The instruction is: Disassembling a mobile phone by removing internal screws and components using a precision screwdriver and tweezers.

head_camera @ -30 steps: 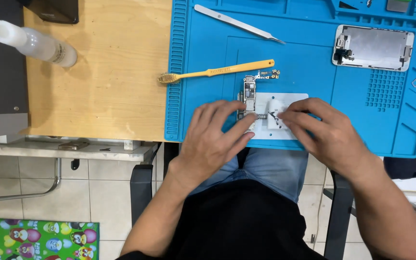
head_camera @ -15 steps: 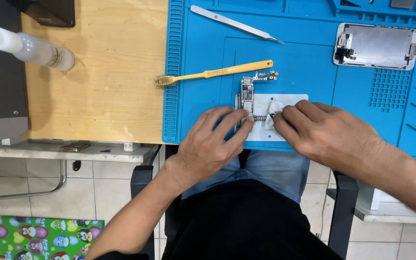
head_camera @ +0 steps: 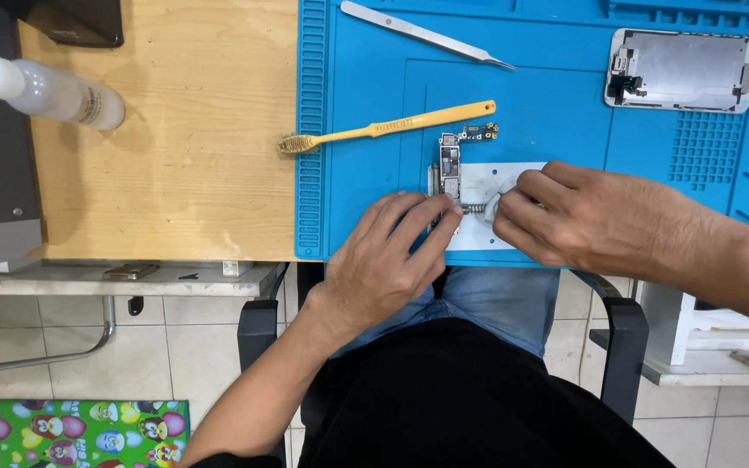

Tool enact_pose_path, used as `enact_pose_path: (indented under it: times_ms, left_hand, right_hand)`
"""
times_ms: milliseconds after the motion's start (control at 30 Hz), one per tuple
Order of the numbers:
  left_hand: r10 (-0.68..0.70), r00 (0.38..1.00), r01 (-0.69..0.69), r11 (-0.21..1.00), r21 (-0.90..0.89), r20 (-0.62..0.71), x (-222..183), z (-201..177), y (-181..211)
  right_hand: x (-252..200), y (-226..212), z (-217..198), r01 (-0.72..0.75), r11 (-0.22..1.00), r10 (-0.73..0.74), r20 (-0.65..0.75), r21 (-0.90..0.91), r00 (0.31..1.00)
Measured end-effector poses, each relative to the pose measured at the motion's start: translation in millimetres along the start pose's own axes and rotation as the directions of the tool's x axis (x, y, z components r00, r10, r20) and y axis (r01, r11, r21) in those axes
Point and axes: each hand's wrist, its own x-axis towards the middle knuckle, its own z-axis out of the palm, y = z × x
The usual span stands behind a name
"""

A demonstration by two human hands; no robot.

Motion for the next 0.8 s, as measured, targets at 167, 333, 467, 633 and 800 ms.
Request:
enact_pose_path:
  times_ms: [167,333,467,633,800]
  left_hand:
    - [-0.120,0.975,0.143,0.983,-0.113,0.186,8.8,-6.4,-6.8]
    - [-0.070,0.942,0.030,0.992,0.126,0.329,36.9,-10.9,-17.5]
    - [0.050,0.906,-0.066,0.998,0.024,0.421,47.4,-7.2,-31.3]
    - [0.150,0.914,-0.107,0.985,-0.132,0.377,45.6,-5.7,-42.7]
    - [0.200,0.933,-0.102,0.944,-0.314,0.299,39.3,3.5,-51.1]
  right_hand:
    - [-1.2,-3.4,-0.9,-0.070,0.998,0.069,0.022,0.004,0.997]
    - [-1.4,-8.6,-0.8,-0.105,0.994,0.105,0.047,0.014,0.993]
    - [1.8,-12.4,-3.9,-0.144,0.989,0.142,0.085,0.026,0.986]
    - [2.8,-15.5,-6.2,-0.204,0.978,0.199,0.098,0.046,0.975]
    - [3.0,-16.0,-8.3,-0.282,0.945,0.269,0.098,0.167,0.958]
